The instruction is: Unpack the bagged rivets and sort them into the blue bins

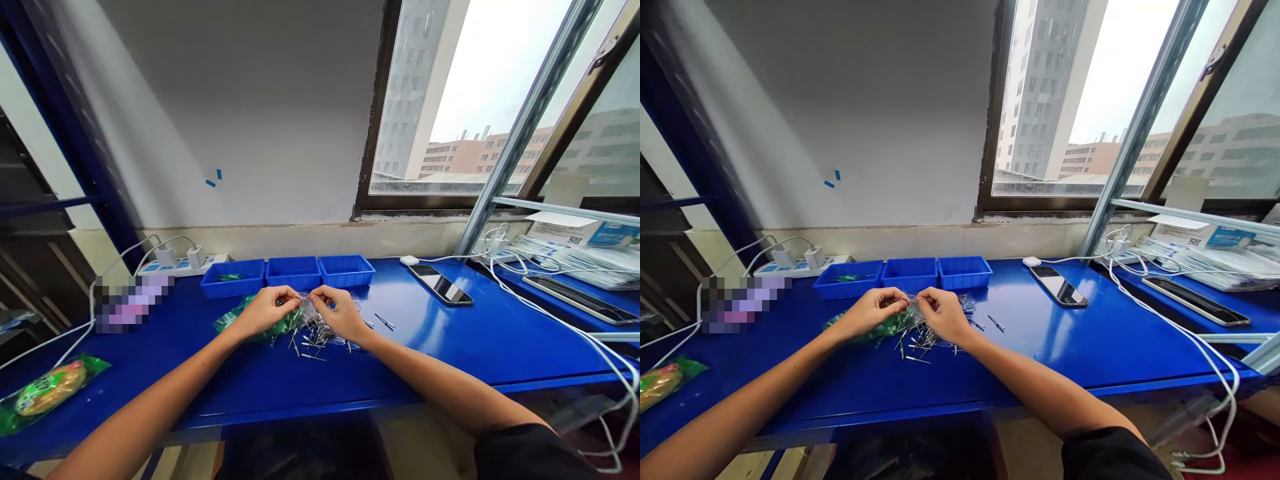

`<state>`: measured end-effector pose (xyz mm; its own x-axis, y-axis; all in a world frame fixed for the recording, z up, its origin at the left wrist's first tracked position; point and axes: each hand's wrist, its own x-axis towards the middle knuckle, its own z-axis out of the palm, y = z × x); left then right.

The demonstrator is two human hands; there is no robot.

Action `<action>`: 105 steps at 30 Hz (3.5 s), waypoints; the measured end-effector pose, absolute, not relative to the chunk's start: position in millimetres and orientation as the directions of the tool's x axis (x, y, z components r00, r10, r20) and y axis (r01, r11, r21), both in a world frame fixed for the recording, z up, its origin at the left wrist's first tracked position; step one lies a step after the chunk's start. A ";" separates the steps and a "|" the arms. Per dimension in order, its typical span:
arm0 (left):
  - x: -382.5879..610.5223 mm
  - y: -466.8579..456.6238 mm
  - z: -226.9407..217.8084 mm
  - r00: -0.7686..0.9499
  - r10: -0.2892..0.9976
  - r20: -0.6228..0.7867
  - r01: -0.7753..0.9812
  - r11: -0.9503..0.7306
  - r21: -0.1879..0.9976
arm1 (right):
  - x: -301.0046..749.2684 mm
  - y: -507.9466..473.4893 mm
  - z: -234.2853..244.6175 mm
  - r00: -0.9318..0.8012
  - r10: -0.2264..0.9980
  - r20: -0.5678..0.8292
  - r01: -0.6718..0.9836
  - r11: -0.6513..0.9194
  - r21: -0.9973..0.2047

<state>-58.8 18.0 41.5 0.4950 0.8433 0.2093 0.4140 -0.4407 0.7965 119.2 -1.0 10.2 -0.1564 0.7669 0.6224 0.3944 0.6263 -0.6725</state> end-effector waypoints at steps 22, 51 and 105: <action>-63.5 18.8 42.8 0.532 0.822 0.203 0.414 -0.462 0.784 | 119.1 -1.3 8.9 -0.189 0.751 0.633 0.430 0.643 -0.634; -65.1 16.9 46.0 0.529 0.807 0.262 0.494 -0.544 0.679 | 120.1 -1.6 10.9 -0.216 0.707 0.673 0.462 0.681 -0.568; -63.8 21.9 36.3 0.518 0.827 0.219 0.327 -0.428 0.842 | 119.5 3.9 0.2 -0.364 0.731 0.577 0.518 0.674 -0.527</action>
<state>-63.8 21.9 36.3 0.5181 0.8268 0.2192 0.3271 -0.4283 0.8423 119.5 3.9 0.2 -0.3639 0.7309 0.5774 0.5181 0.6739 -0.5267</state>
